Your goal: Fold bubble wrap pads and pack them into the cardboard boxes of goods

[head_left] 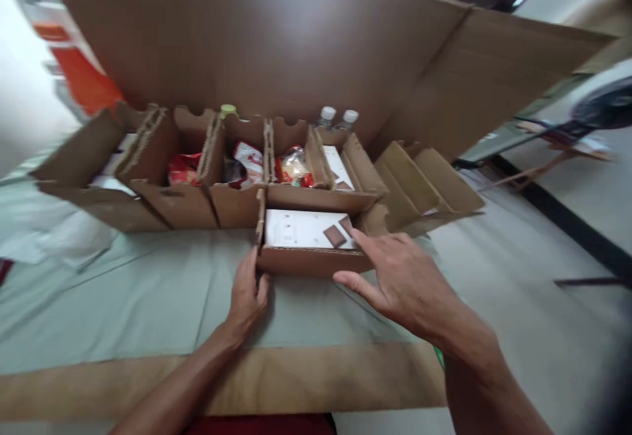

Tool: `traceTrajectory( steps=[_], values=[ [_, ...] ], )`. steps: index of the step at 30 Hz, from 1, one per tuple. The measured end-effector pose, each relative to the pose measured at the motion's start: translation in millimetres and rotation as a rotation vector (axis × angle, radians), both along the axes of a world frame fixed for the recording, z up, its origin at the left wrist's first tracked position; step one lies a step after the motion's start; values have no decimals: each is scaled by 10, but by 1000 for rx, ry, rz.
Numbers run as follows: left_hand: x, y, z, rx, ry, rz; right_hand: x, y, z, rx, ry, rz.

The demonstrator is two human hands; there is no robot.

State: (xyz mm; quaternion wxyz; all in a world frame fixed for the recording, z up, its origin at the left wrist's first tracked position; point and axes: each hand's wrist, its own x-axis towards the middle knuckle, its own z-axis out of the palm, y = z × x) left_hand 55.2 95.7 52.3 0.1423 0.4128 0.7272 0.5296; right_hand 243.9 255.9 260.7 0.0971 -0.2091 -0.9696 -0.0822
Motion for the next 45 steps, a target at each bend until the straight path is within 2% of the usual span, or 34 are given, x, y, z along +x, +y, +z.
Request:
traceTrajectory(
  steps=[4,7,10,12,14,15,18,21,24,28,31,34,38,40,43,45],
  values=[
    [-75,66,-8,7,98,17,-8,131,-155,28,102,90],
    [-59,90,27,-3,121,22,14,169,-203,39,164,138],
    [-54,25,100,-5,147,13,-1,10,-172,113,332,125],
    [-181,-131,176,8,165,18,-1,-191,-194,157,529,60],
    [-486,-411,265,25,217,86,30,-409,-320,131,658,31],
    [-705,-592,311,23,277,158,58,-507,-428,98,677,28],
    [-1499,-1189,436,-68,402,527,173,-736,-866,-4,606,8],
    [-2197,-1602,530,-187,387,745,290,-889,-1269,-62,517,-61],
    [-2610,-1684,584,-177,215,801,345,-997,-1439,-95,480,-68],
    [-2833,-1611,654,-37,63,822,273,-1096,-1376,-110,473,-13],
    [-2789,-1686,733,111,-55,861,133,-1169,-1319,-142,501,51],
    [-2506,-1833,810,218,-198,808,-68,-1278,-1305,-254,499,96],
    [-1852,-1910,844,323,-604,516,-410,-1491,-1212,-490,490,183],
    [-1506,-1883,814,303,-772,381,-591,-1582,-1123,-632,500,209],
    [-1057,-1806,729,179,-844,244,-850,-1610,-1042,-951,521,125],
    [-833,-1754,671,96,-886,129,-988,-1558,-1080,-1222,534,20]
  ],
)
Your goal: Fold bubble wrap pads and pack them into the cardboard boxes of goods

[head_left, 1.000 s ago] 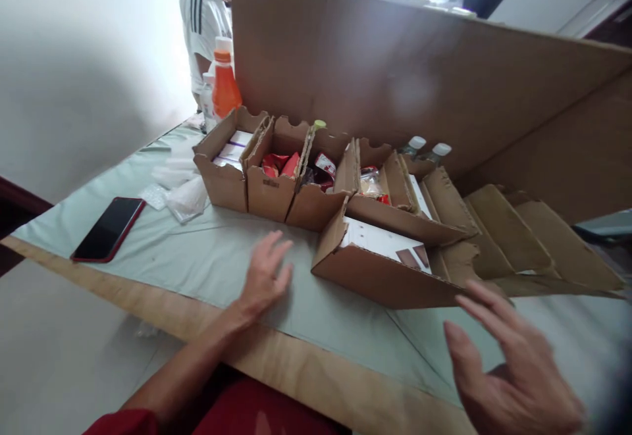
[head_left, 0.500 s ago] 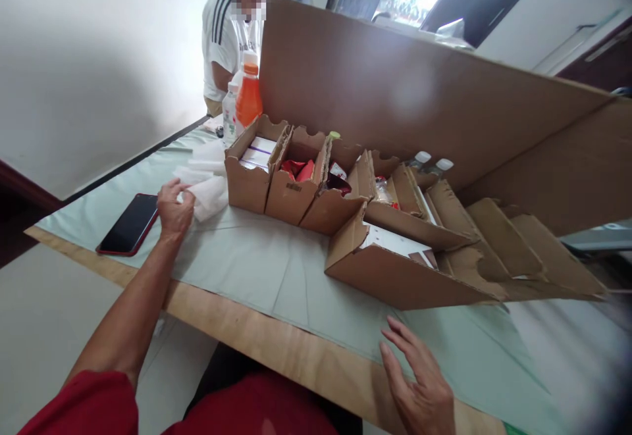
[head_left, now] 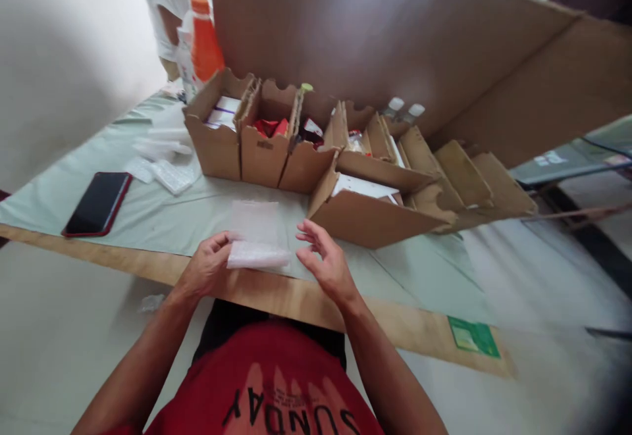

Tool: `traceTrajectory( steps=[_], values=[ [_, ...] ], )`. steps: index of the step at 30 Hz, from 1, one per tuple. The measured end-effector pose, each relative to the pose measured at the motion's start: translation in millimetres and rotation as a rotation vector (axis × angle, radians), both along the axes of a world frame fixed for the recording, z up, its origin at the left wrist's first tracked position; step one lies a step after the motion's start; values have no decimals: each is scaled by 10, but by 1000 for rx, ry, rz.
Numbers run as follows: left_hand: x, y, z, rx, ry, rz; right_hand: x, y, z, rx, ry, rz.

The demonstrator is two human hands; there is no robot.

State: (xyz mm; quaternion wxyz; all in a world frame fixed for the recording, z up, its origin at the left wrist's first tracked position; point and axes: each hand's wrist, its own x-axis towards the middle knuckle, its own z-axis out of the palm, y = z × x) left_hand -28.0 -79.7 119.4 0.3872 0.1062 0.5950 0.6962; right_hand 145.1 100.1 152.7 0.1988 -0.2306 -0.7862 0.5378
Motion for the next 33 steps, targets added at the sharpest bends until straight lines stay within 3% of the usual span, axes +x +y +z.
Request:
traceTrajectory(
  steps=[3,5,8,11,13,15,18,22,26,29,33],
  values=[
    [175,57,-47,-25,-34,-291,-105,87,-156,-323,-16,-21],
    [167,86,-39,-22,-2,-486,-98,104,-241,-400,8,-61],
    [50,171,34,67,132,-540,-16,67,-226,-299,61,-162],
    [15,356,146,92,274,-497,74,0,-50,-113,110,-214],
    [101,503,188,29,318,-563,129,-19,101,-44,188,-227],
    [238,608,171,-31,282,-678,210,14,234,6,272,-304],
    [404,611,60,-84,178,-775,444,162,324,78,346,-550],
    [381,436,-25,-149,161,-722,914,331,162,37,317,-780],
    [179,382,62,-182,158,-524,1254,275,-214,-81,118,-805],
    [36,492,85,-205,303,-393,1320,197,-469,-86,1,-719],
    [-48,664,-79,-297,690,-352,1360,246,-620,76,-85,-709]
  ],
)
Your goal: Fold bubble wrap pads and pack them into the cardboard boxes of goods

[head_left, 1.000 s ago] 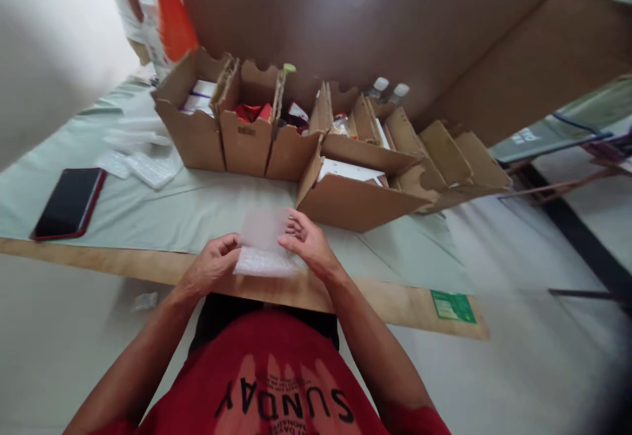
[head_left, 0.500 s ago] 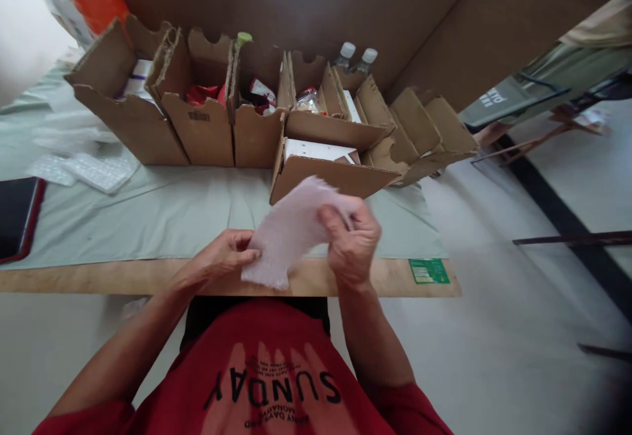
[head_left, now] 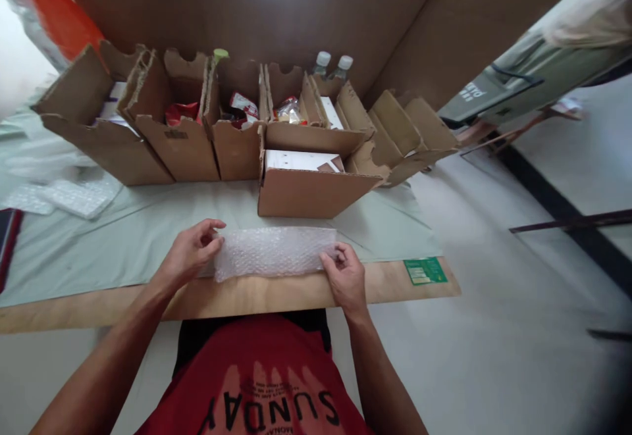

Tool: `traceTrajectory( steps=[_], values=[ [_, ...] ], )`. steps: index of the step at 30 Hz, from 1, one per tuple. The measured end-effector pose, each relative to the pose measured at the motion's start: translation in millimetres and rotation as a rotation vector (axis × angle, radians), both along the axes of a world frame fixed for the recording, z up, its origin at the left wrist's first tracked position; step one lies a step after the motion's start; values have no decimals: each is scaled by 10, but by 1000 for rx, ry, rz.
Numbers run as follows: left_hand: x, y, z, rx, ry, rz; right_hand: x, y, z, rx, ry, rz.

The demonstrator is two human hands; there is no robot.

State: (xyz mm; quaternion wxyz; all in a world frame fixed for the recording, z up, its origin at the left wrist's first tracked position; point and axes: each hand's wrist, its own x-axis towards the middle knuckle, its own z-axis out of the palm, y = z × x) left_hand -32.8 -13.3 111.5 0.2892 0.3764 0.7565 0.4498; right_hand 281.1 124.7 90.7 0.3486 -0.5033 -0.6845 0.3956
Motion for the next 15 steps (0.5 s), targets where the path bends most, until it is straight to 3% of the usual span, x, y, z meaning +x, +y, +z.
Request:
traceTrajectory(
  steps=[3,6,10,12,15],
  values=[
    [3,7,-168,38,368,59,134,85,22,183,-169,-35],
    [80,-73,-251,116,584,73,207,102,72,370,-280,-14],
    [274,-60,-260,7,669,-57,-22,132,20,544,-339,200],
    [312,25,-278,-78,677,-60,-191,211,-73,583,-427,306],
    [293,139,-293,-140,688,-50,-327,392,-223,608,-563,350]
  ],
)
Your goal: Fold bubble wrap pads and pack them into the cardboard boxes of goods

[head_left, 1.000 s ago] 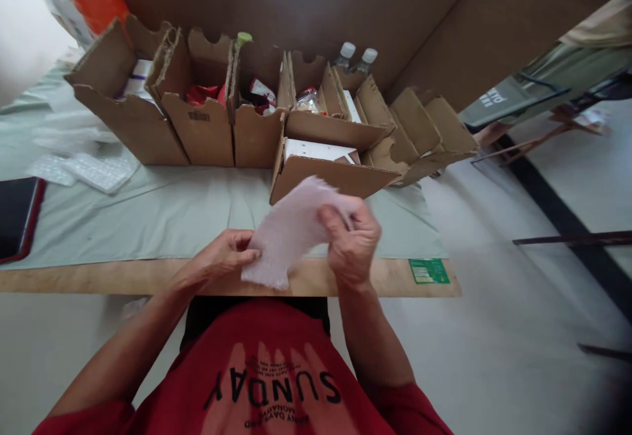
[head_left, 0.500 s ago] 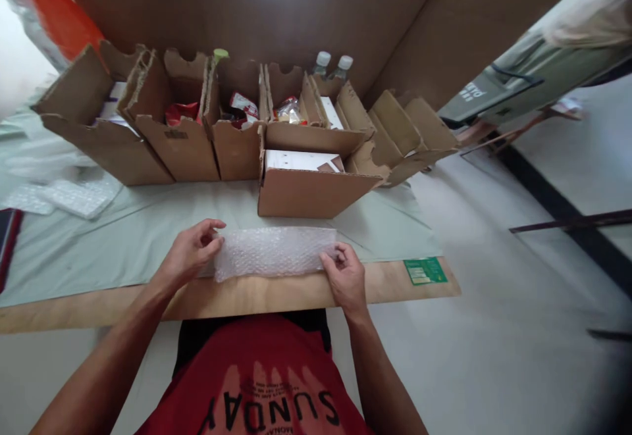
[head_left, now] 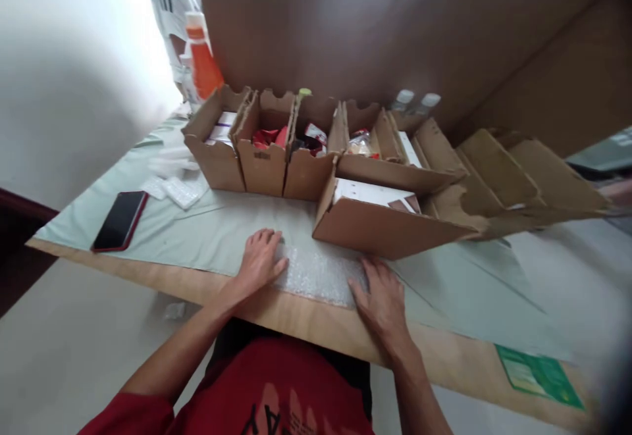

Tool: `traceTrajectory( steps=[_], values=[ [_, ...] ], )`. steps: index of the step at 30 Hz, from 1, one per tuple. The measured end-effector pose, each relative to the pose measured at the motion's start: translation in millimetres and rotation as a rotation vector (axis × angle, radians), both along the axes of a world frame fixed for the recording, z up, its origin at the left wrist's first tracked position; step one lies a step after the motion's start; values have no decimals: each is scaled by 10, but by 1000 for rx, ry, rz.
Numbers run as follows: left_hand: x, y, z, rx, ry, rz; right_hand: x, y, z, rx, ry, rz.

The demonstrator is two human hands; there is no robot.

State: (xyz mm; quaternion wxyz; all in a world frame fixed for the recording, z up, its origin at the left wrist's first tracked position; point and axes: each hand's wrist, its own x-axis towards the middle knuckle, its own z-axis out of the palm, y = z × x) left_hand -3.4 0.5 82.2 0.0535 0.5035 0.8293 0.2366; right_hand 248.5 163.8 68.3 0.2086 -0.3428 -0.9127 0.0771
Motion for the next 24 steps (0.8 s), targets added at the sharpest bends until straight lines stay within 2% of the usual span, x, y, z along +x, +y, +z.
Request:
traceTrajectory(
  steps=[2,4,7,10,12,13,15,17,19,21,22,24],
  values=[
    [8,42,33,-16,2,-17,8,88,-30,16,-28,22],
    [53,71,109,-10,-7,-82,35,87,49,38,-5,77],
    [130,106,286,54,-45,-287,-33,-83,367,80,70,233],
    [118,52,460,105,-139,-463,-266,-299,753,90,162,440],
    [25,-109,536,111,-263,-485,-438,-388,918,69,275,476],
    [-49,-238,557,124,-345,-451,-510,-411,954,44,336,457],
    [-247,-581,569,199,-547,-263,-619,-430,931,-28,411,388],
    [-492,-986,552,375,-777,91,-699,-436,815,-115,385,342],
    [-745,-1366,527,737,-943,535,-797,-454,671,-196,307,360],
    [-958,-1653,517,1131,-1023,859,-970,-493,560,-266,234,453],
    [-1036,-1751,519,1274,-1040,941,-1099,-518,525,-296,203,514],
    [-1127,-1868,531,1405,-1060,981,-1450,-577,491,-346,148,631]
  ],
)
